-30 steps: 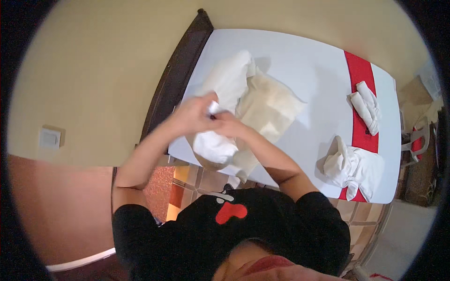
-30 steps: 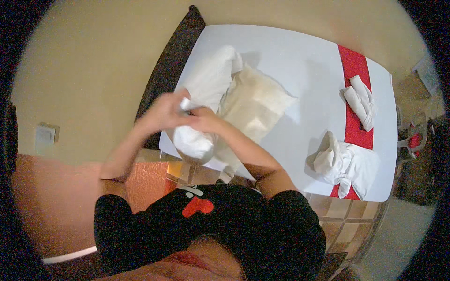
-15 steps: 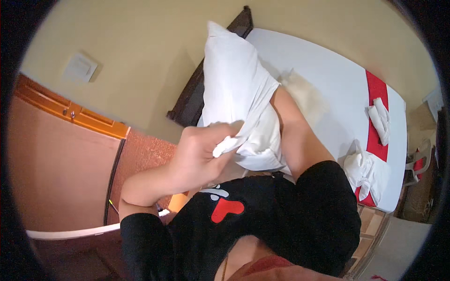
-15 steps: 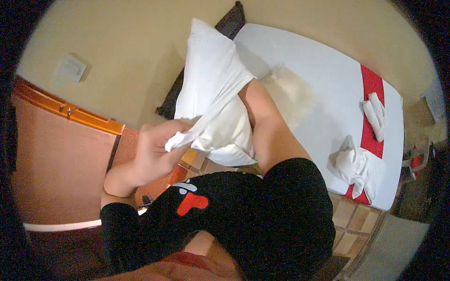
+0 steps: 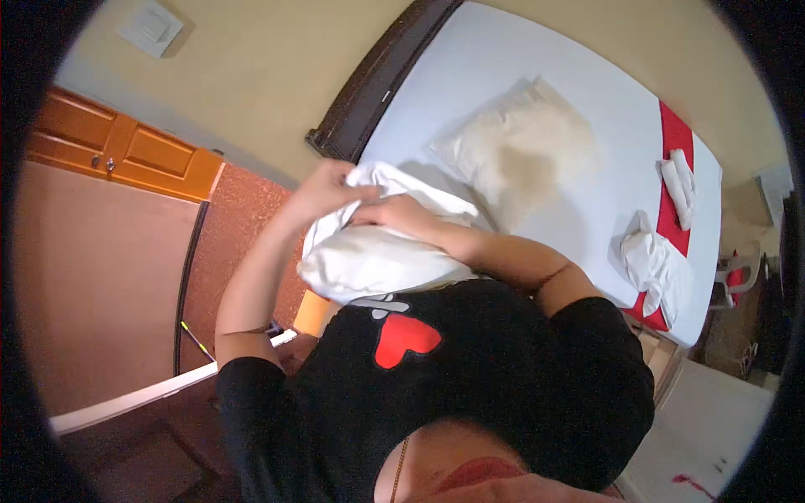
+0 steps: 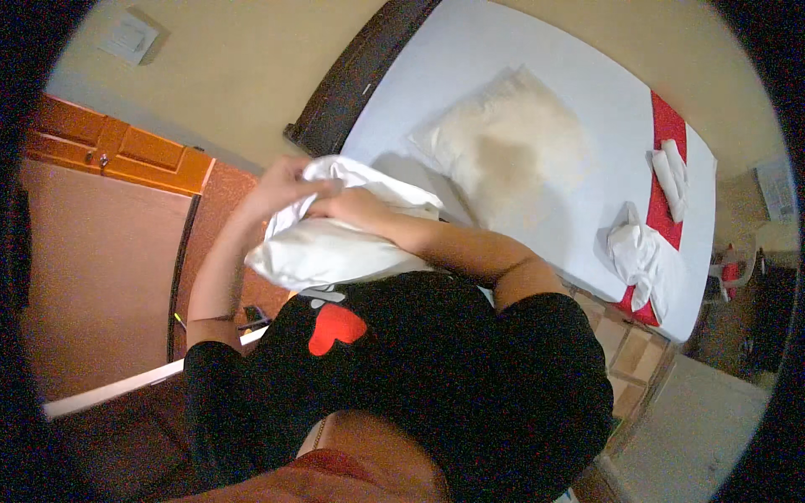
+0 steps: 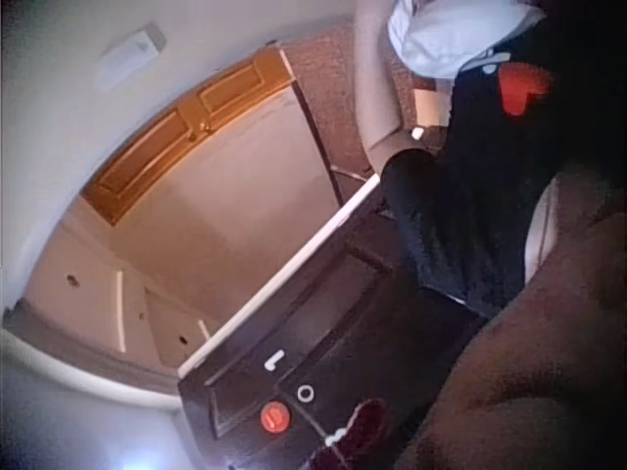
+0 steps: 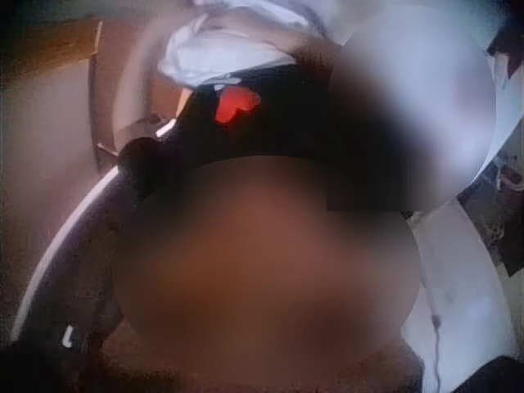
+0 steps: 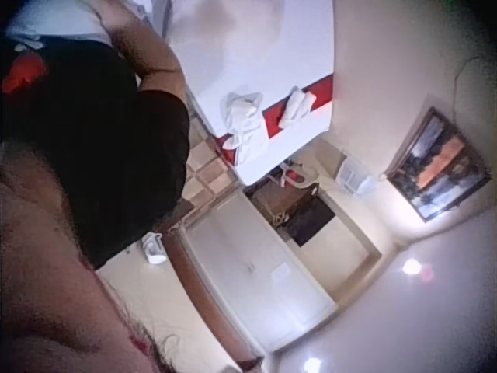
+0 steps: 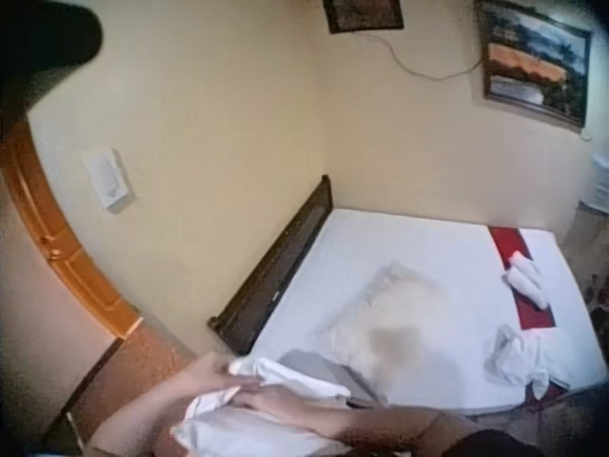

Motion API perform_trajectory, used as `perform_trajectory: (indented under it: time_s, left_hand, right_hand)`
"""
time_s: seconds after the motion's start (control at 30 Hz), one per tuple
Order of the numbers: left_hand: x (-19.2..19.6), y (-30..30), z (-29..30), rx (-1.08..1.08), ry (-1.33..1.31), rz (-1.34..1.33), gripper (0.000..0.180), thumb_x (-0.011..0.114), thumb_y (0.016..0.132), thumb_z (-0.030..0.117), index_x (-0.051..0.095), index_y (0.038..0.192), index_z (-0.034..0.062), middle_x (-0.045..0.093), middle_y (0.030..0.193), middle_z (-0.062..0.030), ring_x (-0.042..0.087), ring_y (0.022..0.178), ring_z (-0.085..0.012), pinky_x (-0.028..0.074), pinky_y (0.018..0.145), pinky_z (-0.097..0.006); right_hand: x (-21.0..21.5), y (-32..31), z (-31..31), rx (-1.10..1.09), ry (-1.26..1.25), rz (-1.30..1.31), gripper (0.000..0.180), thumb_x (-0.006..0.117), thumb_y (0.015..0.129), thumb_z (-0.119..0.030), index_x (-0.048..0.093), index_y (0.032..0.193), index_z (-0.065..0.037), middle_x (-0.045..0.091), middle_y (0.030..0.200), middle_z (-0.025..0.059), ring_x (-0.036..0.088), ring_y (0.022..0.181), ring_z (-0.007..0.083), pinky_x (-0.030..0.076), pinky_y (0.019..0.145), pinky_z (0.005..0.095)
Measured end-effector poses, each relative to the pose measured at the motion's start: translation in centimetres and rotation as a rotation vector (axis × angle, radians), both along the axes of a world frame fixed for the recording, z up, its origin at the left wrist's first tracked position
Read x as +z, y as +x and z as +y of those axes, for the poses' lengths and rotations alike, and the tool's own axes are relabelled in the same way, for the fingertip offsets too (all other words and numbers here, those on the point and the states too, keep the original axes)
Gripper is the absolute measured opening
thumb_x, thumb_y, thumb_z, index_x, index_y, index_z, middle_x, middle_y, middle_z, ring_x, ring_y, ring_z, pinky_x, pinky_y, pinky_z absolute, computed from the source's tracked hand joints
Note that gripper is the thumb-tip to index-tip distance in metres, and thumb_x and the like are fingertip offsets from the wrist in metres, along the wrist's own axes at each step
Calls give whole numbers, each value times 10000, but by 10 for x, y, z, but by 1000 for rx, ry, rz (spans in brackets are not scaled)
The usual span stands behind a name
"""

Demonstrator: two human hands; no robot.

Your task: The person folds towels into rolls by hand on a bed and then inserts pillows into white pillowcases before arranging them on the bed.

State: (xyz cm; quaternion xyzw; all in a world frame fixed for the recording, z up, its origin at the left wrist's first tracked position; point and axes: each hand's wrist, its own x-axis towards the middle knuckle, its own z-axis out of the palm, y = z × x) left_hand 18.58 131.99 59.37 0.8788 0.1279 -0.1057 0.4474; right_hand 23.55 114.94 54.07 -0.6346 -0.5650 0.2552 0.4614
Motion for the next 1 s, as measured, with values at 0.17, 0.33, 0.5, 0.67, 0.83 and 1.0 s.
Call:
perform_trajectory:
  time_s: [0.17,0.33,0.5,0.67,0.83,1.0]
  left_hand:
    - [-20,-43,-31,196,-132,-281,230,558,874,195,625,841,-22,582,638,-32,495,595,-81,408,525,-269]
    - [6,-113,-32,336,-130,-273,219,517,900,153,610,787,-11,541,629,-2,477,624,-57,382,540,-233]
    - [-39,-173,21,492,14,-85,204,512,901,178,613,829,15,578,759,-22,499,652,-65,390,538,-232]
    - [-121,-241,27,1019,-740,-2,261,457,903,275,579,900,44,610,779,-55,545,567,-140,421,476,-279]
    - [-141,-294,90,922,-850,-87,239,474,885,320,536,790,109,574,657,-38,529,524,-154,412,453,-291]
    - [-23,-205,145,890,-185,-430,156,516,887,236,518,795,110,442,627,40,444,557,-67,351,482,-221]
  right_hand:
    - [4,17,-10,-471,-24,-650,225,570,754,-121,568,972,-62,549,1015,146,523,966,298,443,781,418]
    - [-144,97,-90,-562,-709,-448,290,514,811,-125,575,1090,-77,593,1028,136,582,921,298,453,810,415]
    - [-162,26,-91,-460,-290,760,245,514,839,-164,590,1015,-12,610,989,174,589,946,311,472,830,385]
    - [-138,17,-57,-219,5,1230,244,532,835,-175,587,999,-3,613,990,167,593,946,303,477,818,384]
    - [-104,52,-33,-162,76,1347,247,551,831,-186,584,983,5,615,992,160,597,945,295,483,807,384]
    - [-46,117,-17,-245,-132,1089,205,571,763,-47,549,965,-14,604,878,91,597,762,178,487,685,276]
